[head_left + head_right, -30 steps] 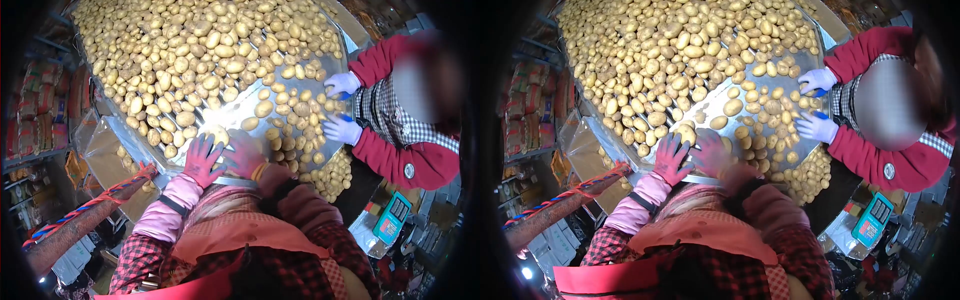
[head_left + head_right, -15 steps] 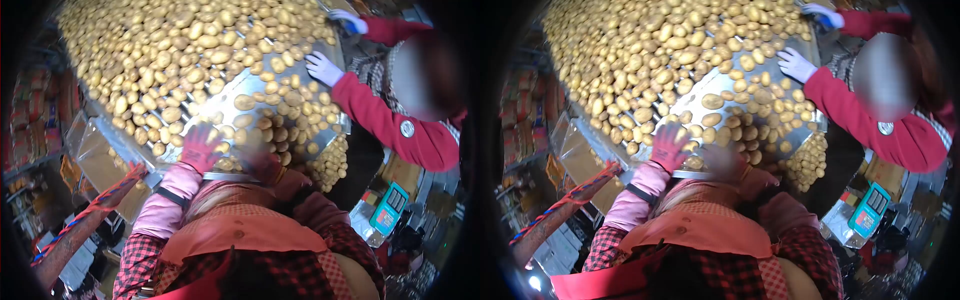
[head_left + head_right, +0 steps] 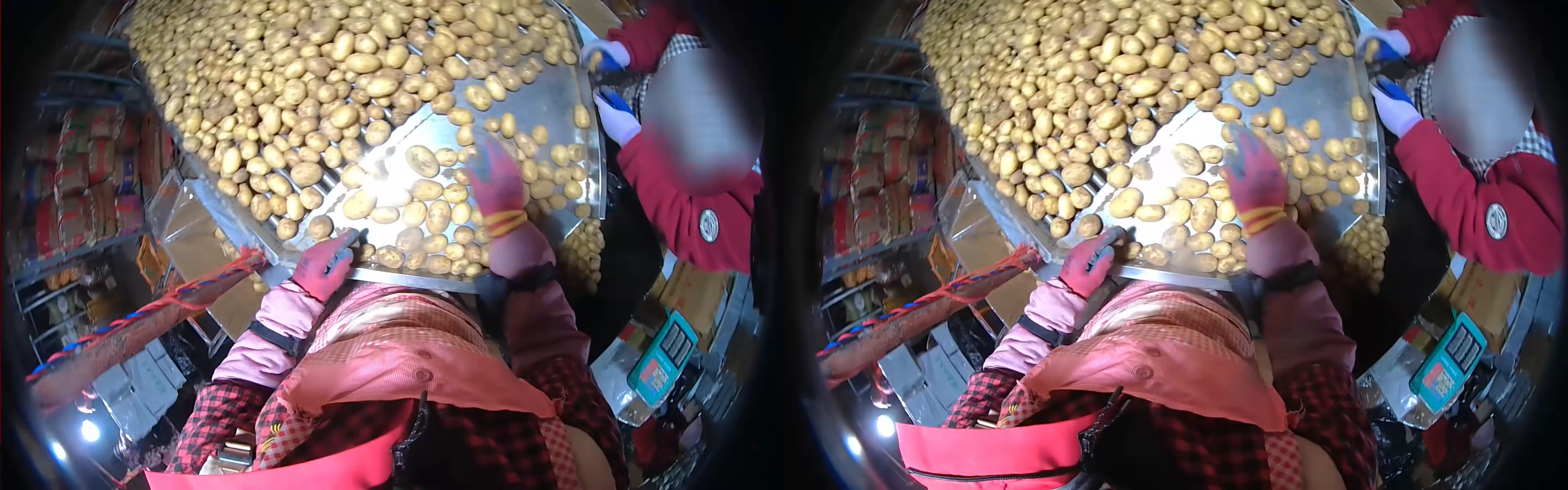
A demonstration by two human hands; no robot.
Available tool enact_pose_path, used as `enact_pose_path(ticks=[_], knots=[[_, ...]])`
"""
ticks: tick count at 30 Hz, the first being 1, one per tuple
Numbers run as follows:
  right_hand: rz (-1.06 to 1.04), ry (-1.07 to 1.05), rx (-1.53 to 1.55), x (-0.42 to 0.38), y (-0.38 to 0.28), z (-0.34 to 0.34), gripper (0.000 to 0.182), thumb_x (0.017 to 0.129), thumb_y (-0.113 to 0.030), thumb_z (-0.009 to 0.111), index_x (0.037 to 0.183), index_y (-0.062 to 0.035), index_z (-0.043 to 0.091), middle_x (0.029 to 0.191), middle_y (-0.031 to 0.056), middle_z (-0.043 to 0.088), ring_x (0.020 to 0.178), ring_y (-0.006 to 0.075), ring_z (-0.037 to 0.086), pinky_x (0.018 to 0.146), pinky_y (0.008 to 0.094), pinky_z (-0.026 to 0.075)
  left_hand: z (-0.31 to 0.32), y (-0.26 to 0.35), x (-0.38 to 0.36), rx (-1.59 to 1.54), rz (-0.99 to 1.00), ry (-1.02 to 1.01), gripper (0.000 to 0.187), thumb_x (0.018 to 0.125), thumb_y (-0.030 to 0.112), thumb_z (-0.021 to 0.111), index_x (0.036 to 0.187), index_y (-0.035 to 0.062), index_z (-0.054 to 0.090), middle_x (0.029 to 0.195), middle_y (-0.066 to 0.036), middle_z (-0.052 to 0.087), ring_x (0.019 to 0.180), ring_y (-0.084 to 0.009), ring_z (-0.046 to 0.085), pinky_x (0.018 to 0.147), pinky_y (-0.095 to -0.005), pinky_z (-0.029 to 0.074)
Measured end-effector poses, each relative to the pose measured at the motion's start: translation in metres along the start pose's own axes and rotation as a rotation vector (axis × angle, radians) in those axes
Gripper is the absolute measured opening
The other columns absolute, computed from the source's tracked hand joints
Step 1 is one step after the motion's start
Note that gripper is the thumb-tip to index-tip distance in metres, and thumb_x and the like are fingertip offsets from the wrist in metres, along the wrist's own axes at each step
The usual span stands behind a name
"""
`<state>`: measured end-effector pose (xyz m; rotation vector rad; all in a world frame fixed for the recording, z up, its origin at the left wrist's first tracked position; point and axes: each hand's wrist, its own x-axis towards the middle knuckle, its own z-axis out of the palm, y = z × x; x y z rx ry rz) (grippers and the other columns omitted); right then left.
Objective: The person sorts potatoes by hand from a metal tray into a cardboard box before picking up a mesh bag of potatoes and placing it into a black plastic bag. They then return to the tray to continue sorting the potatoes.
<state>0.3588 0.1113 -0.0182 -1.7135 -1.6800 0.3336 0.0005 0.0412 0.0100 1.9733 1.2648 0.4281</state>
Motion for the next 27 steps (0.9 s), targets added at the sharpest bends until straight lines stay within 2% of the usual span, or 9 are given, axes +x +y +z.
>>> enact_pose_path(ticks=[3, 6, 9, 12, 17, 18, 21, 24, 27], knots=[[-0.049, -0.131, 0.001, 0.013, -0.011, 0.078, 0.051, 0.083, -0.031, 0.065, 0.132, -0.0185, 0.052, 0.118, 0.0104, 0.063, 0.102, 0.0338, 0.062, 0.090, 0.0464, 0.050, 0.005, 0.002, -0.006, -0.185, -0.126, -0.080, 0.042, 0.091, 0.019, 0.060, 0.130, 0.0031, 0.057, 0.113, -0.019, 0.066, 0.100, -0.0318, 0.066, 0.088, -0.0408, 0.051], [-0.001, -0.566, -0.517, 0.036, -0.046, 0.090, 0.055, 0.077, -0.041, 0.069, 0.124, -0.0163, 0.055, 0.106, 0.0118, 0.066, 0.100, 0.0287, 0.065, 0.086, 0.0443, 0.051, 0.022, 0.002, 0.003, -0.536, -0.236, -0.136, 0.045, 0.096, 0.027, 0.056, 0.135, 0.0047, 0.053, 0.119, -0.014, 0.064, 0.108, -0.0269, 0.063, 0.094, -0.0385, 0.048], [0.209, -0.244, 0.134, 0.019, -0.044, 0.083, 0.062, 0.078, -0.044, 0.071, 0.127, -0.0083, 0.058, 0.116, 0.0165, 0.065, 0.106, 0.0290, 0.063, 0.093, 0.0394, 0.049, 0.030, 0.009, 0.017, -1.203, -0.496, -0.120, 0.056, 0.100, 0.039, 0.048, 0.145, 0.0063, 0.040, 0.131, -0.013, 0.058, 0.120, -0.0257, 0.056, 0.103, -0.0360, 0.042], [0.058, -0.452, 0.543, -0.024, -0.045, 0.060, 0.049, 0.086, -0.032, 0.067, 0.126, -0.0044, 0.058, 0.115, 0.0169, 0.065, 0.105, 0.0284, 0.064, 0.092, 0.0362, 0.050, 0.018, 0.057, 0.045, -1.892, -0.411, -0.287, 0.059, 0.102, 0.042, 0.044, 0.148, 0.0068, 0.033, 0.135, -0.015, 0.054, 0.123, -0.0261, 0.054, 0.106, -0.0390, 0.040], [0.202, -0.250, 0.384, -0.022, -0.011, 0.030, 0.035, 0.091, -0.020, 0.061, 0.122, -0.0032, 0.060, 0.111, 0.0134, 0.066, 0.099, 0.0258, 0.064, 0.087, 0.0353, 0.051, 0.054, -0.003, -0.019, -1.905, -0.544, -0.268, 0.055, 0.100, 0.042, 0.048, 0.137, 0.0023, 0.045, 0.125, -0.016, 0.059, 0.107, -0.0247, 0.061, 0.094, -0.0384, 0.049], [0.218, -0.256, 0.322, -0.020, -0.033, 0.027, 0.032, 0.092, -0.018, 0.060, 0.120, -0.0030, 0.061, 0.109, 0.0119, 0.067, 0.098, 0.0254, 0.064, 0.087, 0.0353, 0.051, 0.025, 0.004, -0.024, -2.105, -0.434, -0.532, 0.056, 0.100, 0.040, 0.049, 0.139, 0.0013, 0.043, 0.123, -0.014, 0.059, 0.101, -0.0226, 0.060, 0.091, -0.0372, 0.049], [-0.188, -0.283, 0.065, -0.038, -0.087, 0.080, 0.051, 0.082, -0.038, 0.069, 0.123, -0.0096, 0.060, 0.107, 0.0127, 0.064, 0.098, 0.0296, 0.062, 0.087, 0.0392, 0.049, 0.014, 0.002, -0.057, -1.756, -0.832, -0.073, 0.055, 0.101, 0.047, 0.041, 0.137, 0.0064, 0.046, 0.110, -0.014, 0.062, 0.089, -0.0212, 0.060, 0.080, -0.0347, 0.049], [-0.380, -0.546, -0.494, -0.043, -0.129, 0.124, 0.068, 0.077, -0.051, 0.070, 0.132, -0.0150, 0.052, 0.103, 0.0081, 0.062, 0.101, 0.0275, 0.059, 0.088, 0.0420, 0.046, 0.003, -0.007, -0.075, -1.948, -0.717, -0.062, 0.059, 0.100, 0.052, 0.040, 0.135, 0.0062, 0.049, 0.116, -0.017, 0.063, 0.093, -0.0280, 0.065, 0.078, -0.0397, 0.054], [-0.116, -0.644, -0.443, -0.035, -0.153, 0.106, 0.064, 0.079, -0.050, 0.069, 0.130, -0.0138, 0.055, 0.107, 0.0107, 0.064, 0.103, 0.0286, 0.061, 0.091, 0.0414, 0.046, 0.005, -0.017, -0.076, -2.170, -0.410, -0.138, 0.068, 0.095, 0.061, 0.042, 0.138, 0.0090, 0.047, 0.121, -0.015, 0.061, 0.104, -0.0316, 0.060, 0.089, -0.0459, 0.048]])
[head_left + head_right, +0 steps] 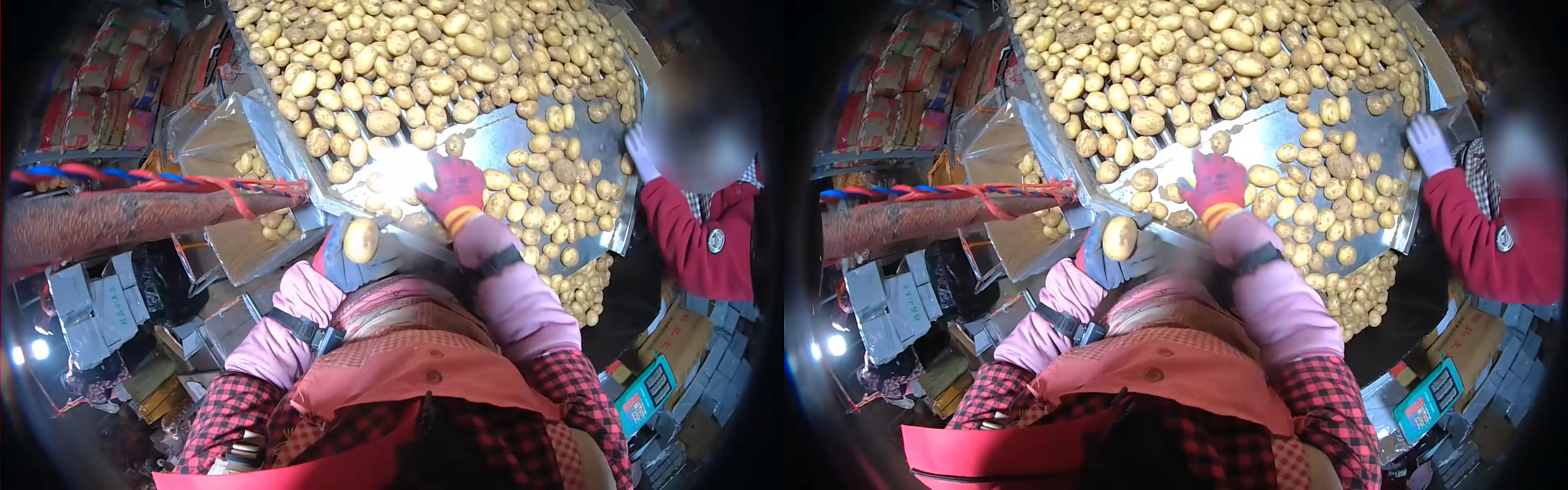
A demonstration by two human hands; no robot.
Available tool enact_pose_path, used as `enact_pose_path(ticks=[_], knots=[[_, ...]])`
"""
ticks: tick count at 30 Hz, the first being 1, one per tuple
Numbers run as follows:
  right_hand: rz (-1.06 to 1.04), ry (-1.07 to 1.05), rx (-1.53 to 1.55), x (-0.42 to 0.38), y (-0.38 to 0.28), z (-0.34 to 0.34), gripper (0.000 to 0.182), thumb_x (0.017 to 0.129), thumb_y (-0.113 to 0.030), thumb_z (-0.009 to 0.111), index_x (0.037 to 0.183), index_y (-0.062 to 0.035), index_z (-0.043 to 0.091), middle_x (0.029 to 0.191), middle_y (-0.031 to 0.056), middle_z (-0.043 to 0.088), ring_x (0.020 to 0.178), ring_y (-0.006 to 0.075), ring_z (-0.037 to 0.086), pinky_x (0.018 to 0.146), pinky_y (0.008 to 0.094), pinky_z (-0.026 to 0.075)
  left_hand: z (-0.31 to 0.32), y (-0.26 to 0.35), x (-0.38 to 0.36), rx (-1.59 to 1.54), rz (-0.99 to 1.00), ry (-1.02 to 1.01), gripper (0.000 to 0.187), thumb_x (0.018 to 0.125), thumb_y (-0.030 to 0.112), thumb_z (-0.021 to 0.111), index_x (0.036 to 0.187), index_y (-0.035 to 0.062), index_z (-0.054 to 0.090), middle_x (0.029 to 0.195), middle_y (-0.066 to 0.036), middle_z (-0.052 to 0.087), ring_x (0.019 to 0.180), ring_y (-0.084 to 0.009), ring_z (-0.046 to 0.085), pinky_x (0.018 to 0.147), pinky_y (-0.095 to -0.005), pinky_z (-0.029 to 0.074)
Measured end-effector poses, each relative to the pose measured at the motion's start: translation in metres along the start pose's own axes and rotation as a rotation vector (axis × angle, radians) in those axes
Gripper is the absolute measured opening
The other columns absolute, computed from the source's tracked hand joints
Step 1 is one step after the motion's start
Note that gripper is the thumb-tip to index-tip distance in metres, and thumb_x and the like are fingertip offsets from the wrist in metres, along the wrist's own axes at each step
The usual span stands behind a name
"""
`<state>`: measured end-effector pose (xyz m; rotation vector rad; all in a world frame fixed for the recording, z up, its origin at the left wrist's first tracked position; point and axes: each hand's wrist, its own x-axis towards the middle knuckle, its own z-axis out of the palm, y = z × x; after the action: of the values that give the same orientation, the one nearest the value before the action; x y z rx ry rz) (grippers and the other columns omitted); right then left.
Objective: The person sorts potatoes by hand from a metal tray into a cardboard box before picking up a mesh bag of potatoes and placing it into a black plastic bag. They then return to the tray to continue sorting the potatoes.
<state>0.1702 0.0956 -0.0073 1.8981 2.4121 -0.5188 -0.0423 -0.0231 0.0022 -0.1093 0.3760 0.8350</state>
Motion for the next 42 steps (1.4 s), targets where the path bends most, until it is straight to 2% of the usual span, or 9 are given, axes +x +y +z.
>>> enact_pose_path(ticks=[8, 11, 13, 17, 20, 23, 31, 38, 42], knots=[[0.120, 0.123, 0.921, -0.039, 0.003, 0.008, 0.047, 0.089, -0.041, 0.062, 0.126, -0.0116, 0.060, 0.116, 0.0200, 0.064, 0.109, 0.0337, 0.061, 0.093, 0.0407, 0.048, -0.013, -0.010, -0.009, 1.017, 0.458, 0.156, 0.061, 0.091, 0.056, 0.049, 0.127, 0.0067, 0.052, 0.121, -0.012, 0.061, 0.110, -0.0283, 0.059, 0.099, -0.0497, 0.042], [0.009, 0.182, 0.228, 0.029, 0.015, 0.001, 0.075, 0.077, -0.034, 0.073, 0.143, -0.0231, 0.040, 0.124, 0.0139, 0.056, 0.111, 0.0348, 0.057, 0.090, 0.0438, 0.049, 0.006, 0.002, -0.033, 1.524, 0.245, 0.279, 0.065, 0.094, 0.052, 0.041, 0.135, 0.0009, 0.044, 0.131, -0.021, 0.054, 0.120, -0.0353, 0.053, 0.104, -0.0495, 0.041], [0.013, -0.033, -0.214, 0.058, -0.007, -0.003, 0.074, 0.073, -0.031, 0.077, 0.139, -0.0246, 0.046, 0.118, 0.0107, 0.060, 0.107, 0.0332, 0.059, 0.091, 0.0429, 0.049, -0.007, -0.002, -0.046, 0.600, 0.168, 0.193, 0.050, 0.095, 0.031, 0.049, 0.134, 0.0017, 0.041, 0.135, -0.020, 0.053, 0.119, -0.0312, 0.055, 0.101, -0.0414, 0.046], [-0.065, 0.013, 0.659, 0.050, 0.005, 0.005, 0.069, 0.072, -0.013, 0.076, 0.136, -0.0158, 0.050, 0.121, 0.0092, 0.062, 0.108, 0.0234, 0.061, 0.091, 0.0375, 0.050, -0.002, 0.010, -0.069, -0.278, 0.180, 0.275, 0.079, 0.096, 0.062, 0.023, 0.133, -0.0048, 0.044, 0.137, -0.028, 0.048, 0.127, -0.0421, 0.046, 0.110, -0.0555, 0.033], [-0.118, -0.043, 1.419, 0.005, -0.008, -0.006, 0.068, 0.073, 0.013, 0.067, 0.136, -0.0018, 0.048, 0.125, 0.0068, 0.057, 0.110, 0.0135, 0.056, 0.090, 0.0261, 0.050, -0.001, 0.011, -0.087, 0.800, 0.262, 0.337, 0.064, 0.099, 0.051, 0.030, 0.129, -0.0030, 0.046, 0.140, -0.028, 0.045, 0.130, -0.0388, 0.045, 0.111, -0.0545, 0.033], [-0.180, -0.068, 1.538, -0.015, -0.020, -0.023, 0.071, 0.072, 0.012, 0.066, 0.139, -0.0027, 0.045, 0.130, 0.0074, 0.055, 0.108, 0.0147, 0.057, 0.092, 0.0280, 0.051, -0.011, 0.013, -0.095, 1.006, 0.419, 0.332, 0.031, 0.097, 0.023, 0.046, 0.122, 0.0039, 0.048, 0.126, -0.021, 0.058, 0.109, -0.0397, 0.061, 0.081, -0.0517, 0.055], [0.011, -0.122, 1.610, -0.011, -0.004, 0.002, 0.050, 0.091, -0.022, 0.065, 0.136, -0.0055, 0.048, 0.114, 0.0112, 0.061, 0.098, 0.0190, 0.062, 0.086, 0.0315, 0.054, -0.005, 0.033, -0.120, -0.221, 0.290, 0.085, 0.091, 0.085, 0.076, 0.037, 0.143, 0.0068, 0.041, 0.153, -0.020, 0.033, 0.139, -0.0428, 0.032, 0.109, -0.0639, 0.026], [0.246, -0.436, 1.644, -0.053, -0.029, 0.025, 0.050, 0.097, -0.047, 0.053, 0.131, -0.0096, 0.052, 0.111, 0.0075, 0.062, 0.090, 0.0178, 0.062, 0.075, 0.0278, 0.051, -0.086, 0.088, -0.204, 0.022, 0.941, -0.242, 0.062, 0.090, 0.060, 0.047, 0.116, 0.0052, 0.058, 0.124, -0.020, 0.058, 0.114, -0.0393, 0.056, 0.094, -0.0499, 0.045], [0.288, -0.374, 1.360, -0.092, -0.042, 0.022, 0.052, 0.099, -0.048, 0.048, 0.137, -0.0116, 0.048, 0.111, 0.0055, 0.062, 0.085, 0.0117, 0.059, 0.071, 0.0246, 0.048, 0.004, 0.128, -0.299, 0.787, 1.480, 0.500, 0.061, 0.094, 0.054, 0.046, 0.124, 0.0024, 0.056, 0.098, -0.013, 0.060, 0.090, -0.0273, 0.059, 0.080, -0.0396, 0.050]])
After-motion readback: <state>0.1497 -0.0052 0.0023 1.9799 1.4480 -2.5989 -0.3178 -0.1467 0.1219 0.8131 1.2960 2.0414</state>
